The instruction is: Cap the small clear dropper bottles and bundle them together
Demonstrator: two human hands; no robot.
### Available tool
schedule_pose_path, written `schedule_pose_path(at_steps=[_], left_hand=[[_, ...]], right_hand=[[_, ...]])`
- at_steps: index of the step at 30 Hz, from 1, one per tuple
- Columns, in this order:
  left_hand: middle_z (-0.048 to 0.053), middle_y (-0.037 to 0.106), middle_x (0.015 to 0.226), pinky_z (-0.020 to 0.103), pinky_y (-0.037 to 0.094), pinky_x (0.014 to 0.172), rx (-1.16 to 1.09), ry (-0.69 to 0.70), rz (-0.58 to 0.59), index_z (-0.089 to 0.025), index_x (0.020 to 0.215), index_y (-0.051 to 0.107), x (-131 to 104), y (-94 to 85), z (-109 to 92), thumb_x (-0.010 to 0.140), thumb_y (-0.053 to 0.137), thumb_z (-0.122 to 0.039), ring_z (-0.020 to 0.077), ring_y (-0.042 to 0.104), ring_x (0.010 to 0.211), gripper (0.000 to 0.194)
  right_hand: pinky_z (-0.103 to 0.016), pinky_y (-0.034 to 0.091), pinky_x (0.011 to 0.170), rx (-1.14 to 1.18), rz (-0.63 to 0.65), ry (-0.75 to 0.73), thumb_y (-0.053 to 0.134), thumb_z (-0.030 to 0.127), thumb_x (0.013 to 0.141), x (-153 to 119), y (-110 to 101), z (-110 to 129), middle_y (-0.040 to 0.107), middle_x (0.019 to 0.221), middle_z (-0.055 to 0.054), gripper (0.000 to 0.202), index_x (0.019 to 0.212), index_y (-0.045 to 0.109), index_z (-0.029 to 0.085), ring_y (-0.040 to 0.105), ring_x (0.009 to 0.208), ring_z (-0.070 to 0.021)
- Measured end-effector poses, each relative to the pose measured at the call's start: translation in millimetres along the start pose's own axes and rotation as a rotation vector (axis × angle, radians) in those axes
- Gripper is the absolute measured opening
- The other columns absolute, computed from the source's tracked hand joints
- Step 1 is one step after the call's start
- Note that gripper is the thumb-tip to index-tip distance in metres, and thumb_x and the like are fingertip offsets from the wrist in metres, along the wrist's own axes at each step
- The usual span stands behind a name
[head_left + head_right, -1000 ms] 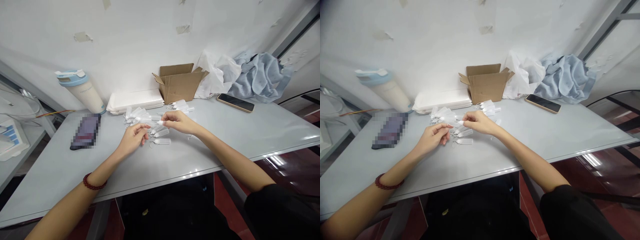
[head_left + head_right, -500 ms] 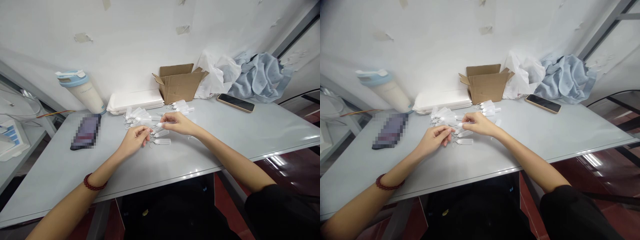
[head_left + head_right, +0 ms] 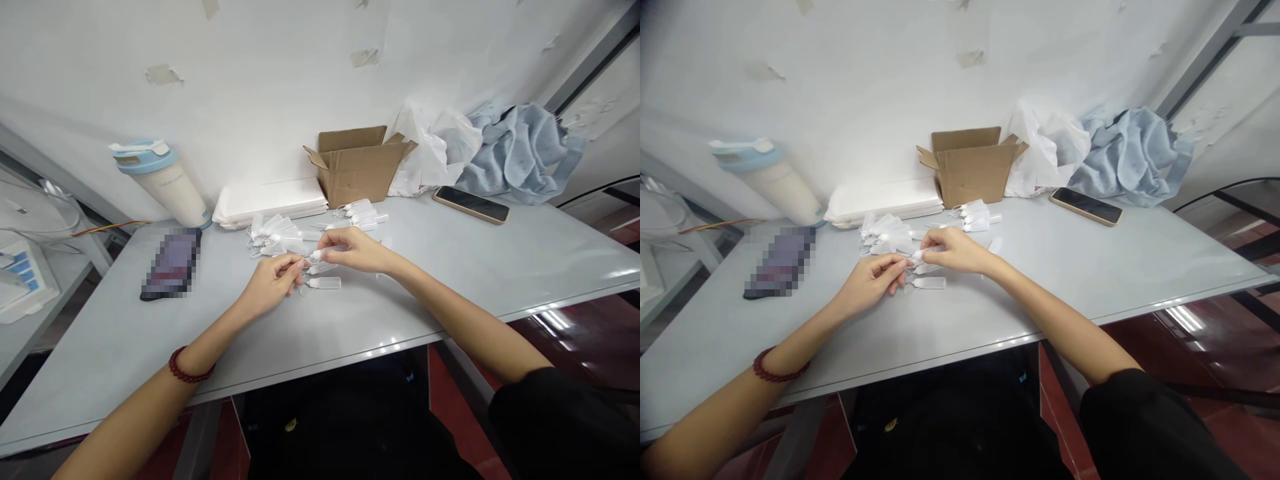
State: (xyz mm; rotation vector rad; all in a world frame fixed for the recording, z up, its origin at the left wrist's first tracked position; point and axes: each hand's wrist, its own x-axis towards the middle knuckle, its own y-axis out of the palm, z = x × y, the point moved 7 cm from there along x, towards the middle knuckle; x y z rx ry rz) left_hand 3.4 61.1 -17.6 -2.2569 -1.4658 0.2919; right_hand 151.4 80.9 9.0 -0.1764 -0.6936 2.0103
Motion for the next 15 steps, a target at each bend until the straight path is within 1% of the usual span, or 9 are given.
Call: schedule_pose_path(at_steps=[9, 15], left_hand=[[0.000, 0.061, 0.064, 0.023, 0.044, 0.049, 0.032, 0.018, 0.008, -0.016, 0.089, 0.067, -0.5, 0.9, -0.3, 0.091, 0.050, -0.039, 0.0093, 0.051, 0.046, 0.029], [-0.001, 0.060, 0.061, 0.022, 0.044, 0.050, 0.081, 0.020, 0.013, -0.016, 0.076, 0.065, -1.9, 2.5, -4.8, 0.090, 0.050, -0.036, 0.0096, 0.051, 0.047, 0.029]], right_hand=[[-0.026, 0.039, 0.069, -0.017, 0.017, 0.012, 0.056, 0.022, 0.078, 0.1, -0.4, -1.4, 0.064, 0.077, -0.002, 0.012, 0.081, 0.064, 0.014, 0.054, 0.073, -0.0132], [-0.027, 0.039, 0.069, -0.039, 0.021, 0.007, 0.057, 0.025, 0.078, 0.0, 1.1, -1.8, 0.064, 0.077, -0.003, 0.015, 0.079, 0.065, 0.013, 0.055, 0.073, -0.0140]])
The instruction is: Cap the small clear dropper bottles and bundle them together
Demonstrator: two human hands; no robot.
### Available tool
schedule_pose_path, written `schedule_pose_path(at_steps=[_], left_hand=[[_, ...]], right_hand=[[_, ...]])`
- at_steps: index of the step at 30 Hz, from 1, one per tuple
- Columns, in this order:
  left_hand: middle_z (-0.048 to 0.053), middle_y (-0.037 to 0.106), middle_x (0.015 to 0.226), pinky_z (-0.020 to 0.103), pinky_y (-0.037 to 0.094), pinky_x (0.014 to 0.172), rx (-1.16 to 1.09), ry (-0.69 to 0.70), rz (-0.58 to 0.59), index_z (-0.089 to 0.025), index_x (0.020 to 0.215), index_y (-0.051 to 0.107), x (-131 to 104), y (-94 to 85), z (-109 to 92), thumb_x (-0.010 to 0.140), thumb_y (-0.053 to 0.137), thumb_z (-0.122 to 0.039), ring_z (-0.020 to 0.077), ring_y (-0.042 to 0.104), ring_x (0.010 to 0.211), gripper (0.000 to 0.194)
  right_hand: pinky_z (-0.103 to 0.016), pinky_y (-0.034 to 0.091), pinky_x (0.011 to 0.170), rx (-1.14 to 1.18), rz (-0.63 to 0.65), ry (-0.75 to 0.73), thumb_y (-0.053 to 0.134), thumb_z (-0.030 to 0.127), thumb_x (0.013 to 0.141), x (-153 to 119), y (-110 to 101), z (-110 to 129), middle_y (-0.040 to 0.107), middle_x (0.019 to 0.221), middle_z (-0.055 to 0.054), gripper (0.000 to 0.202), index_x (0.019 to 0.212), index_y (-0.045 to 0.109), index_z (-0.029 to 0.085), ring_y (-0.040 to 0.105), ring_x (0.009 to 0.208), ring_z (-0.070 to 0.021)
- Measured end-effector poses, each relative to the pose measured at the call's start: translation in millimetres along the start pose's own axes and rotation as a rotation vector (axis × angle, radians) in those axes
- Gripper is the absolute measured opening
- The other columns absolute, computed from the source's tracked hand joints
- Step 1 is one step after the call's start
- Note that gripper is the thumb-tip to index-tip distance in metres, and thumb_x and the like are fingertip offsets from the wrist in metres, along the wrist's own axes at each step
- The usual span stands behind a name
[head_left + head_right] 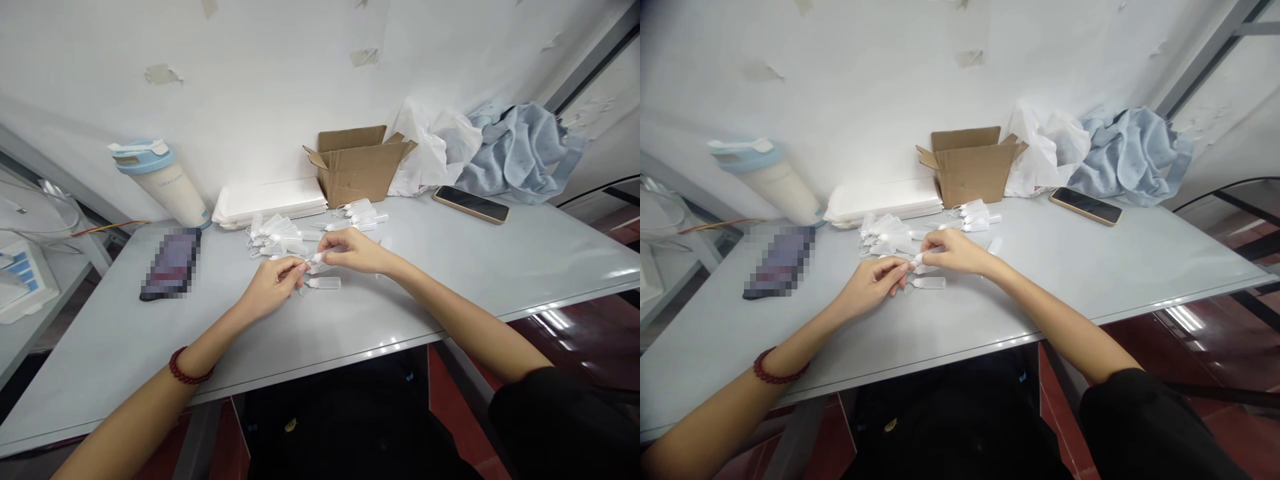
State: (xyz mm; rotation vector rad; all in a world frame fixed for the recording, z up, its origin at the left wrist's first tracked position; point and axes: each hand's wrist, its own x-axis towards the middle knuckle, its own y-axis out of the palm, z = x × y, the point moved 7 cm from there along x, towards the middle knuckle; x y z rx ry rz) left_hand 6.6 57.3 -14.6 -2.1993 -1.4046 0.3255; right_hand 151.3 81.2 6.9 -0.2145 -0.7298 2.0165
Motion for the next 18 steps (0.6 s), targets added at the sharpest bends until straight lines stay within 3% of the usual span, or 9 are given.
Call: schedule_pose_path(at_steps=[9, 18], left_hand=[[-0.001, 0.060, 0.059, 0.023, 0.038, 0.050, 0.093, 0.055, 0.046, -0.017, 0.065, 0.060, -3.1, 4.5, -5.2, 0.089, 0.047, -0.032, 0.0105, 0.049, 0.048, 0.032], [-0.001, 0.061, 0.060, 0.022, 0.038, 0.050, 0.108, 0.059, 0.064, -0.017, 0.067, 0.061, -5.3, 8.6, -2.4, 0.089, 0.046, -0.028, 0.0105, 0.049, 0.049, 0.029]], right_hand=[[-0.025, 0.038, 0.065, 0.045, 0.036, -0.003, 0.057, 0.022, 0.073, -0.4, 6.2, 0.4, 0.063, 0.070, 0.000, 0.010, 0.073, 0.063, 0.014, 0.053, 0.068, -0.0122], [-0.025, 0.039, 0.065, 0.149, 0.075, 0.023, 0.056, 0.023, 0.070, 0.5, 14.3, -1.9, 0.061, 0.069, 0.000, 0.010, 0.070, 0.061, 0.014, 0.052, 0.066, -0.0112]])
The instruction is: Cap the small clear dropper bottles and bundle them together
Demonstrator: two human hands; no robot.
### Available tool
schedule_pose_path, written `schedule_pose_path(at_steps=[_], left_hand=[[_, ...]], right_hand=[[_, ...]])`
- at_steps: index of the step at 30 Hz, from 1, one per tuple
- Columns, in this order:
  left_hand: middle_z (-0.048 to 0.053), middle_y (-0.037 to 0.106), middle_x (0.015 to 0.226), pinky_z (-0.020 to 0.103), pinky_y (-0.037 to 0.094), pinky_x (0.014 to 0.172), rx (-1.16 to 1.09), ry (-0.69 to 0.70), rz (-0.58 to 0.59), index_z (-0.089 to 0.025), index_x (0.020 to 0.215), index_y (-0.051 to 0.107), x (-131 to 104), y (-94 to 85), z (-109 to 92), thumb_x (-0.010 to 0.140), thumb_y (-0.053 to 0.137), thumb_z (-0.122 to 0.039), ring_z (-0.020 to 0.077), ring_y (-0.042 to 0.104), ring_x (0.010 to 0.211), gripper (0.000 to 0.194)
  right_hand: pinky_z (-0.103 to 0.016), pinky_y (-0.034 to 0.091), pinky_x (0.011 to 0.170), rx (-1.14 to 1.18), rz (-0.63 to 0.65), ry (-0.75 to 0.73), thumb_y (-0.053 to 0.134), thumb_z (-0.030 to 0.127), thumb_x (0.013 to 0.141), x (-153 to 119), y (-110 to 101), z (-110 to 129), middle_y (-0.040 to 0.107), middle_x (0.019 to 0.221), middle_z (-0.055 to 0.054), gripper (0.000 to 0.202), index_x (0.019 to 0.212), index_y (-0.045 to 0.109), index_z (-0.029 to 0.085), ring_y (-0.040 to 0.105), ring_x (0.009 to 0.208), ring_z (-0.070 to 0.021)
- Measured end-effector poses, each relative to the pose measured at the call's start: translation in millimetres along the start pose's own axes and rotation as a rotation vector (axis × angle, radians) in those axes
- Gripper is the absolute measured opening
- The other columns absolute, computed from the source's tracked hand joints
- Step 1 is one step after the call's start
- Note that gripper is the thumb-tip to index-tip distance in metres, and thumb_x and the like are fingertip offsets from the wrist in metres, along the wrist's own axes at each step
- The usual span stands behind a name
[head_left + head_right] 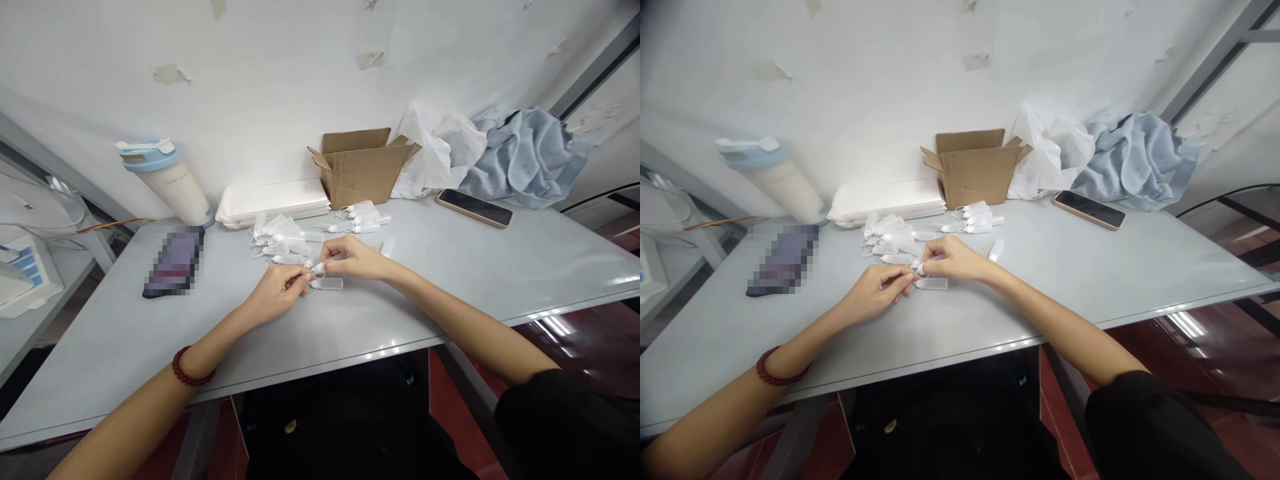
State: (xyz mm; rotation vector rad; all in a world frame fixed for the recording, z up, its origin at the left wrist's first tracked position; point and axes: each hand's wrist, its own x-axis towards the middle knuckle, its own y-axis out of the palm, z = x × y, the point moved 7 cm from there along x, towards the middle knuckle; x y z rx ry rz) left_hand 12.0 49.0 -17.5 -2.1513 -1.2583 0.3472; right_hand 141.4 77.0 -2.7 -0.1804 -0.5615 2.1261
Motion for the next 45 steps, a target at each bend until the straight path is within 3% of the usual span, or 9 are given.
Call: schedule_pose_path(at_steps=[14, 23, 28, 36, 45], left_hand=[[0.000, 0.063, 0.062, 0.023, 0.039, 0.051, -0.003, -0.004, -0.006, -0.017, 0.068, 0.060, -1.0, 0.3, -2.1, 0.089, 0.047, -0.028, 0.0105, 0.051, 0.050, 0.027], [0.000, 0.065, 0.066, 0.022, 0.045, 0.050, -0.080, -0.013, -0.094, -0.015, 0.093, 0.065, 3.3, -10.2, 2.6, 0.085, 0.058, -0.036, 0.0129, 0.058, 0.053, 0.023], [-0.001, 0.062, 0.062, 0.022, 0.045, 0.051, -0.075, -0.007, -0.119, -0.015, 0.084, 0.066, 1.9, -12.0, -1.9, 0.088, 0.054, -0.034, 0.0096, 0.053, 0.048, 0.023], [-0.002, 0.059, 0.060, 0.022, 0.043, 0.047, -0.216, -0.070, -0.153, -0.015, 0.079, 0.066, 3.2, -18.8, 1.6, 0.086, 0.057, -0.034, 0.0085, 0.050, 0.044, 0.022], [-0.003, 0.055, 0.052, 0.022, 0.041, 0.047, -0.314, -0.090, -0.134, -0.016, 0.065, 0.061, 1.3, -20.2, 3.6, 0.083, 0.059, -0.031, 0.0077, 0.047, 0.042, 0.024]], right_hand=[[-0.025, 0.039, 0.065, 0.061, 0.010, 0.026, 0.057, 0.022, 0.069, 0.1, 2.2, -1.9, 0.059, 0.067, 0.001, 0.008, 0.069, 0.059, 0.015, 0.051, 0.066, -0.0112], [-0.026, 0.041, 0.066, 0.098, -0.061, 0.011, 0.059, 0.021, 0.071, 1.1, -5.3, -4.4, 0.060, 0.068, 0.001, 0.006, 0.070, 0.060, 0.015, 0.054, 0.066, -0.0116], [-0.026, 0.042, 0.067, 0.090, -0.023, 0.014, 0.060, 0.025, 0.076, 1.0, -3.7, -1.7, 0.062, 0.071, 0.000, 0.011, 0.075, 0.062, 0.014, 0.056, 0.069, -0.0120], [-0.024, 0.033, 0.057, 0.030, -0.041, -0.001, 0.056, 0.035, 0.086, -0.9, -11.1, 3.7, 0.055, 0.061, 0.002, 0.025, 0.079, 0.065, 0.013, 0.044, 0.057, -0.0083], [-0.025, 0.035, 0.058, 0.028, 0.003, -0.013, 0.055, 0.034, 0.088, -1.3, 4.1, -1.7, 0.059, 0.068, -0.001, 0.023, 0.087, 0.062, 0.012, 0.046, 0.059, -0.0095]])
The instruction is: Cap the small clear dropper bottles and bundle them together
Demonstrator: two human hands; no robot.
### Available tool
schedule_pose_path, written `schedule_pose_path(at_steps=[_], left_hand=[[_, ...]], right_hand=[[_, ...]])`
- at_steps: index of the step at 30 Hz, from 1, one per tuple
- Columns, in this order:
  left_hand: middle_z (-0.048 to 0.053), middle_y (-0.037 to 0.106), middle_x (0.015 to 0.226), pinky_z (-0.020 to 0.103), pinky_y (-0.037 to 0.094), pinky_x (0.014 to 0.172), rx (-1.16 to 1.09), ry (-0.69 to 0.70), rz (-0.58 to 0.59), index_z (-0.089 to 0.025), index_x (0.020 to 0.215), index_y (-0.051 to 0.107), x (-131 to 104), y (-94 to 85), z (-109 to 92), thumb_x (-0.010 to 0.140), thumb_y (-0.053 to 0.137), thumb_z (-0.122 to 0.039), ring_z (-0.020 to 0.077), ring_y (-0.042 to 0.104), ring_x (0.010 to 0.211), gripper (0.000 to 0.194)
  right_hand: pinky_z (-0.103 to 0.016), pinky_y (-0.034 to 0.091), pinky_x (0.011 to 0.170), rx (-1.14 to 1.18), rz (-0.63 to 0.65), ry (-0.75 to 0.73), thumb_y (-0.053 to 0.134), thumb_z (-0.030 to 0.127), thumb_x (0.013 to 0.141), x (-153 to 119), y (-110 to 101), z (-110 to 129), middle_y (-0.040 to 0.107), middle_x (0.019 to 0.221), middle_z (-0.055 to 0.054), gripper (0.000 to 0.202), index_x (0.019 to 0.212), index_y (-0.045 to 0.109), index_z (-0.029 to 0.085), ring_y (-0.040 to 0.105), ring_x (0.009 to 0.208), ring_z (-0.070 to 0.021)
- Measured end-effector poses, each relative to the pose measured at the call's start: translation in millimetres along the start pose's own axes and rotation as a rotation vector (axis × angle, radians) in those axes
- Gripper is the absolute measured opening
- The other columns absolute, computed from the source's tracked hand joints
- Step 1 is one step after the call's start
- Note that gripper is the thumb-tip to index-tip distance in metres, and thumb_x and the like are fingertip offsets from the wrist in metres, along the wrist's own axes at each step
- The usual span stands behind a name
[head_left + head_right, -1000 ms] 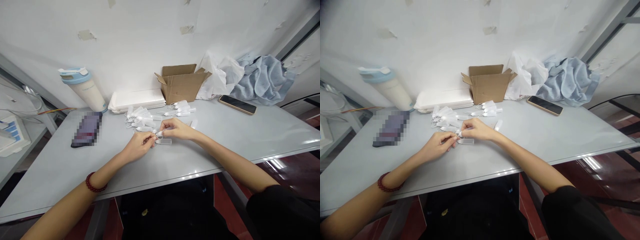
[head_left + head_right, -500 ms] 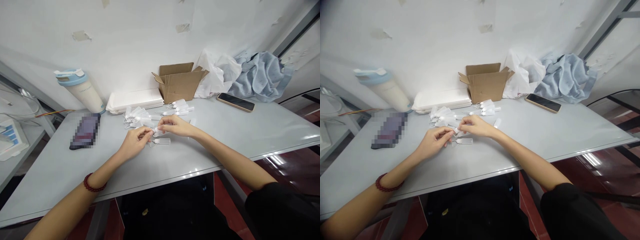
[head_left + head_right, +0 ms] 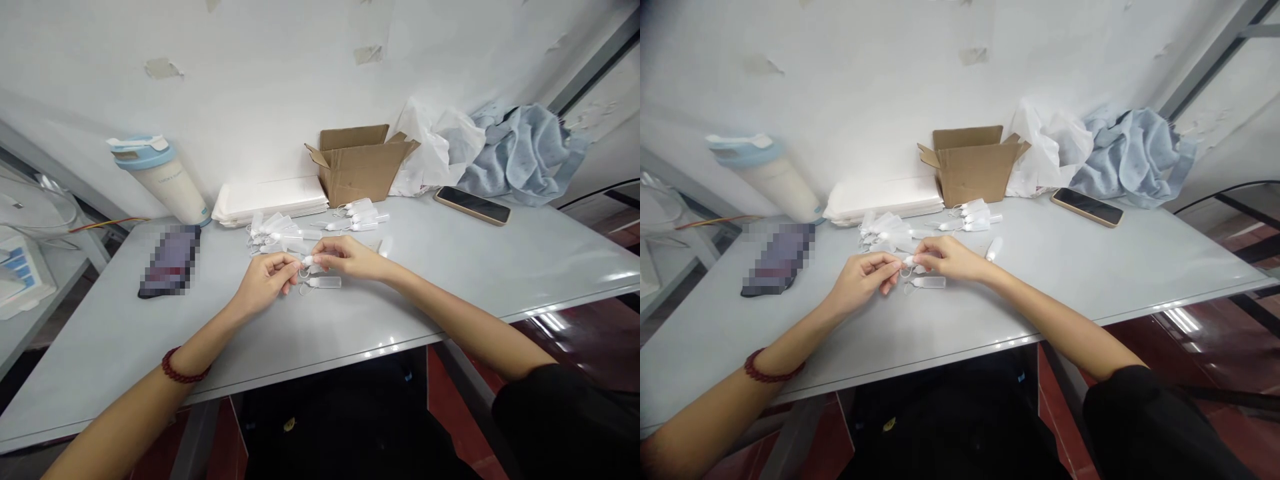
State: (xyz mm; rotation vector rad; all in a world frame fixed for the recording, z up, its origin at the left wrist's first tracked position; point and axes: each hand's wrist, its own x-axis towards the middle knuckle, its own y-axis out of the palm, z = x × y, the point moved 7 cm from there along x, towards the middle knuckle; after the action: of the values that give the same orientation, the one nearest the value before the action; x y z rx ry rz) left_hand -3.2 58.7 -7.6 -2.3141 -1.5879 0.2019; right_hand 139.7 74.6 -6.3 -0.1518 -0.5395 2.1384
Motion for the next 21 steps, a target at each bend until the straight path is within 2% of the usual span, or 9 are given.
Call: schedule_pose_path(at_steps=[16, 21], left_hand=[[-0.003, 0.056, 0.054, 0.021, 0.041, 0.043, 0.042, 0.023, 0.026, -0.016, 0.065, 0.059, -1.1, 5.2, -0.5, 0.083, 0.057, -0.030, 0.0075, 0.048, 0.042, 0.023], [-0.002, 0.058, 0.057, 0.022, 0.042, 0.046, 0.140, 0.062, -0.030, -0.017, 0.072, 0.061, -3.3, 6.3, -1.5, 0.084, 0.056, -0.032, 0.0087, 0.050, 0.044, 0.020]], right_hand=[[-0.024, 0.035, 0.057, -0.006, 0.006, -0.009, 0.055, 0.033, 0.087, -0.5, 3.2, -0.8, 0.058, 0.067, 0.000, 0.023, 0.086, 0.063, 0.011, 0.046, 0.058, -0.0097], [-0.024, 0.035, 0.058, -0.070, -0.018, -0.030, 0.055, 0.032, 0.087, -0.9, 1.0, 2.8, 0.059, 0.067, 0.000, 0.022, 0.086, 0.064, 0.012, 0.046, 0.058, -0.0100]])
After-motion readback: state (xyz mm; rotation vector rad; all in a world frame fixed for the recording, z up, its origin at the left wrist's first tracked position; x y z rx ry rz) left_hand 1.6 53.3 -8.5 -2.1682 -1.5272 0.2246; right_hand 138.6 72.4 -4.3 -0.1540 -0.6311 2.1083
